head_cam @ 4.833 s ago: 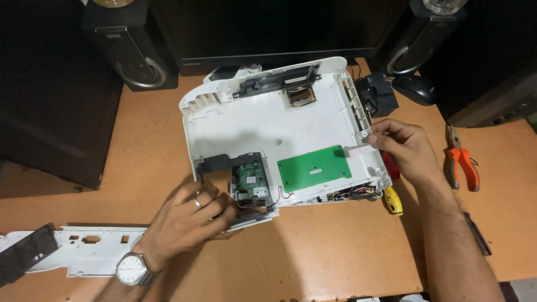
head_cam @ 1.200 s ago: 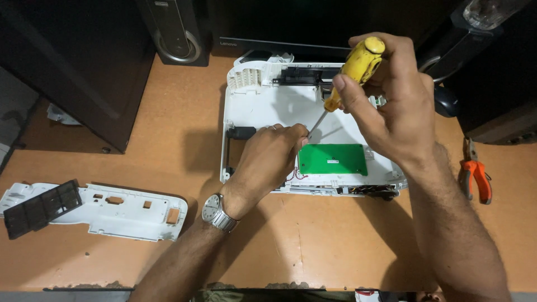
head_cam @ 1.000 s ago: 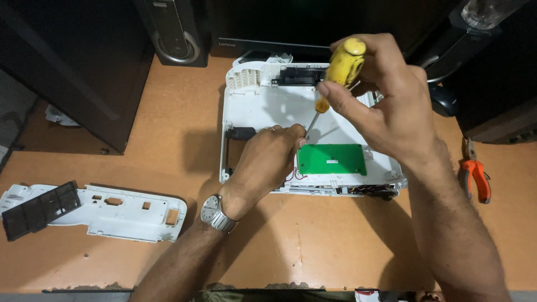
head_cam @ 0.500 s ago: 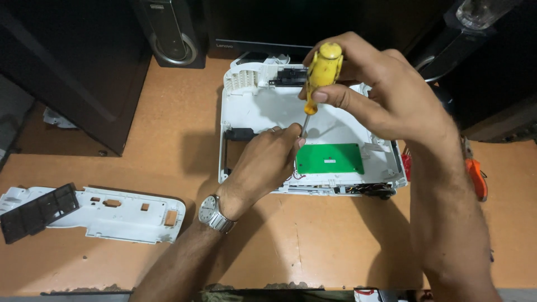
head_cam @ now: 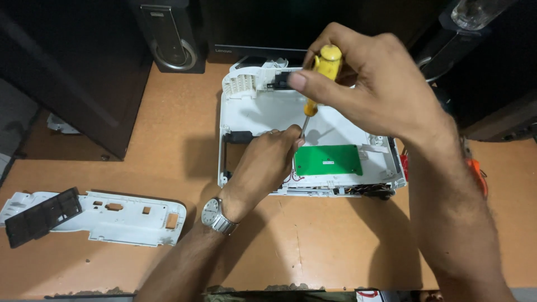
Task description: Repairing an electronic device by removing screws with a screwdriver and handling internal components like a circuit board.
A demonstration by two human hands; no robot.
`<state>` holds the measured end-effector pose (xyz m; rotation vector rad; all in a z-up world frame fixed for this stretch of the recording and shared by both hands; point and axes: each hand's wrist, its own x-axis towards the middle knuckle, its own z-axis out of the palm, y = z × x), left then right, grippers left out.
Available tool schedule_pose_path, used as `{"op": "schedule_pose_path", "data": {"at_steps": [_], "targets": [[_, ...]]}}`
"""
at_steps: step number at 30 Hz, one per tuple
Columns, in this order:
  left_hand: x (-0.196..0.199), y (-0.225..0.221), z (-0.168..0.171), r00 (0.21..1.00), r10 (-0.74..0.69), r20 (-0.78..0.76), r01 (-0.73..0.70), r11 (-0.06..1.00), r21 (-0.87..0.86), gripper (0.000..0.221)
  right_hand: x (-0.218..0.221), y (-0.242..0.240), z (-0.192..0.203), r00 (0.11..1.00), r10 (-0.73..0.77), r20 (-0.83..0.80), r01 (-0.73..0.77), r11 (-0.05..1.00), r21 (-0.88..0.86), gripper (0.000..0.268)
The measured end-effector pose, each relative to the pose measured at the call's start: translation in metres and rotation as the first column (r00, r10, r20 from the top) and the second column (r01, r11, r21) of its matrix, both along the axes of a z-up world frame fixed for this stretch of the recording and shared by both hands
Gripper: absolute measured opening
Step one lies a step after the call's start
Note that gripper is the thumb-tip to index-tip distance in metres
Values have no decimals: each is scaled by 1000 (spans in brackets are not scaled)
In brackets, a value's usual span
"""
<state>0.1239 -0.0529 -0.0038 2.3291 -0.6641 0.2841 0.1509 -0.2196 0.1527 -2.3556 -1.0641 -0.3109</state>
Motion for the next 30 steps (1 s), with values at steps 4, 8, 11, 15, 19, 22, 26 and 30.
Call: {"op": "schedule_pose_path", "data": {"at_steps": [4, 8, 11, 15, 19, 22, 26, 30], "targets": [[2, -1, -5, 1000, 10, 15, -10, 1000, -5, 24, 5, -1, 1, 932, -276, 233, 331, 912, -244, 62], [3, -2, -6, 1000, 28, -15, -28, 1000, 5, 24, 6, 4, 25, 964, -240, 115, 266, 839, -475, 57], [5, -2, -9, 999, 38, 3, -38, 999, 19, 26, 7, 13, 44, 974, -226, -11, 178, 795, -579, 38], [5, -2, -12, 999, 44, 25, -44, 999, 0, 25, 1, 26, 68, 949, -269, -166, 53, 654, -754, 21], [4, -2, -11, 999, 41, 29, -41, 999, -2, 27, -10, 45, 81, 939, -337, -70, 117, 504, -856, 26], [5, -1, -11, 998, 33, 53, -33, 999, -1, 25, -6, 46, 75, 892, -448, -58, 218, 540, -813, 58], [4, -1, -8, 999, 52, 1, -52, 999, -14, 25, 4, 35, 66, 977, -201, 76, 178, 559, -810, 34], [5, 2, -11, 1000, 22, -7, -23, 993, -116, 23, 15, 22, 62, 988, 13, -152, -128, 618, -776, 21]]}}
